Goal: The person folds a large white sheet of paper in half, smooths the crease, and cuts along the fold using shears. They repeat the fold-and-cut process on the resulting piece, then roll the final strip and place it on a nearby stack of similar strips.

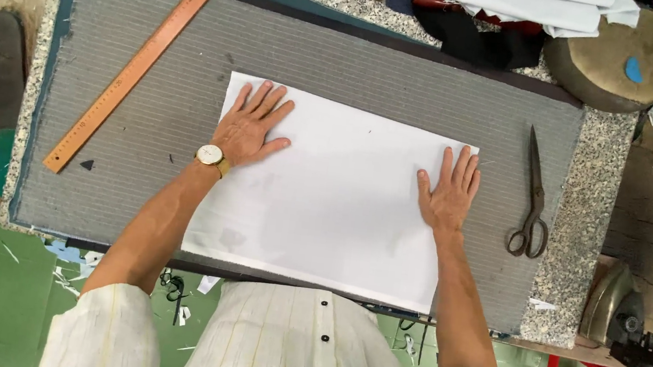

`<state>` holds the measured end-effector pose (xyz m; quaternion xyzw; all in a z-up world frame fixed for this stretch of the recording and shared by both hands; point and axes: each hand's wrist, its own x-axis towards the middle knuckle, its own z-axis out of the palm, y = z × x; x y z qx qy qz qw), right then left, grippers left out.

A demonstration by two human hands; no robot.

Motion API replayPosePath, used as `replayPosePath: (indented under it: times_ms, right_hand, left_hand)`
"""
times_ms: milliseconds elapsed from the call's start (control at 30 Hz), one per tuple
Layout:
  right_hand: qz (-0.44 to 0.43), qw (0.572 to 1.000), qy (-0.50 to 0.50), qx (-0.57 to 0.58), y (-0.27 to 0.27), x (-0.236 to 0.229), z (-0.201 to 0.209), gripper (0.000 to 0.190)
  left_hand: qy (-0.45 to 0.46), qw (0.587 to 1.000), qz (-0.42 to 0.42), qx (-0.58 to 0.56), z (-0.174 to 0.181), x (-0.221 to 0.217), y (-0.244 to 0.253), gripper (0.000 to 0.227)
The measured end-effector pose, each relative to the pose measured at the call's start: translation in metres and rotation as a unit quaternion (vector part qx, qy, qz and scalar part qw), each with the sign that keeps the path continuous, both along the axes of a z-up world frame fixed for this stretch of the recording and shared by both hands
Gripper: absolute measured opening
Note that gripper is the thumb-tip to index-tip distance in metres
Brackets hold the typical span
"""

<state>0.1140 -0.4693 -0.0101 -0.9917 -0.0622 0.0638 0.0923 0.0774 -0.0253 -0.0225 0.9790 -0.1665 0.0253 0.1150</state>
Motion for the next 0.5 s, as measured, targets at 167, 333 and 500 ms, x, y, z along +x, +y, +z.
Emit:
replayPosePath:
  times_ms: [167,333,500]
  right_hand:
    - [0.016,0.999,-0.025,0.011,-0.004,0.002,-0.006,0.077]
    - [0.009,0.999,-0.037,0.024,0.000,-0.001,-0.009,0.077]
    - [0.049,0.988,-0.133,0.060,0.059,-0.055,0.007,0.068]
  left_hand:
    - [0.059,0.998,0.017,0.008,0.009,0.004,0.003,0.083]
    - [0.072,0.997,0.019,0.028,0.015,0.003,0.000,0.085]
    - [0.016,1.000,0.007,-0.002,0.026,-0.018,-0.029,0.077]
